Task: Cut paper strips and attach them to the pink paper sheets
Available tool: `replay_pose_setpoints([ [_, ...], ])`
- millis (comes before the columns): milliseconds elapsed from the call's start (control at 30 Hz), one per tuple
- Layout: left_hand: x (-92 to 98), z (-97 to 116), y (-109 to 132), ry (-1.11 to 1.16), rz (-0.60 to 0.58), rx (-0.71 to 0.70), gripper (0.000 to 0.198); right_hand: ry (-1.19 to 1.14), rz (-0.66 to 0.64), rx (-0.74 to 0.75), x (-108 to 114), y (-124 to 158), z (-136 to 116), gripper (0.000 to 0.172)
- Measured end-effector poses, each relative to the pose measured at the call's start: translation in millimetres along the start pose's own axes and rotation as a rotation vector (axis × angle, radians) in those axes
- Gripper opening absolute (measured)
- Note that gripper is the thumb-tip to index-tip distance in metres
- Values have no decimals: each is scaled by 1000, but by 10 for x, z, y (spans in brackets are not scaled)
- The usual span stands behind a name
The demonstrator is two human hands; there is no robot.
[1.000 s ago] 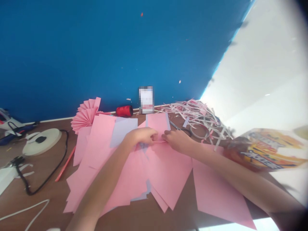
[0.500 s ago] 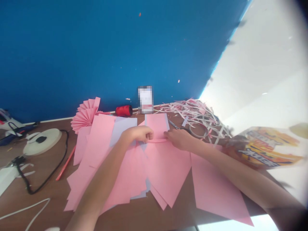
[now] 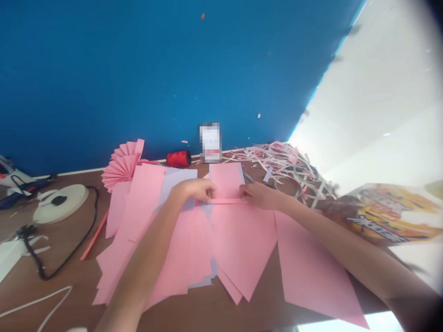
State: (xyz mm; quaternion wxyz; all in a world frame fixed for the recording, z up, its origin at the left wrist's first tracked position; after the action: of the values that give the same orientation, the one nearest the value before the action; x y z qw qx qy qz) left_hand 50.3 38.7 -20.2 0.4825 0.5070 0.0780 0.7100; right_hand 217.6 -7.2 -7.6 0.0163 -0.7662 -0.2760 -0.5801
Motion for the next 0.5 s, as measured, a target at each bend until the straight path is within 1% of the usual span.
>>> replay_pose_setpoints([
  [133,4,-40,5,-29,16,32,19,-32,-21,-6,2,8,3,11],
  [267,-7,-64,-10,-20,14,50,19,-32,0,-9,13,23,17,10],
  [400,-3,-56,-21,10,1,32,19,-14,32,-14,7,15,55,8],
  [500,5,-28,24,-7,-5,54,20,-12,31,-21,-7,2,72,7],
])
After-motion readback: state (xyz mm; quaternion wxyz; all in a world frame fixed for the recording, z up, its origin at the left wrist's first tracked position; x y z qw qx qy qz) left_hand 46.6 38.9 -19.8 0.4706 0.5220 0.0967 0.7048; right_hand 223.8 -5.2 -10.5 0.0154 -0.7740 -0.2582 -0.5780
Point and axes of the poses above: each hand's wrist, its own y-axis away from the middle knuckle, its own x-axis out of the back of the hand, z = x × y, the point moved 7 cm from there along -y, towards the middle knuckle, and after that the axes turned 1 degree about y, right-handed, at the moved point
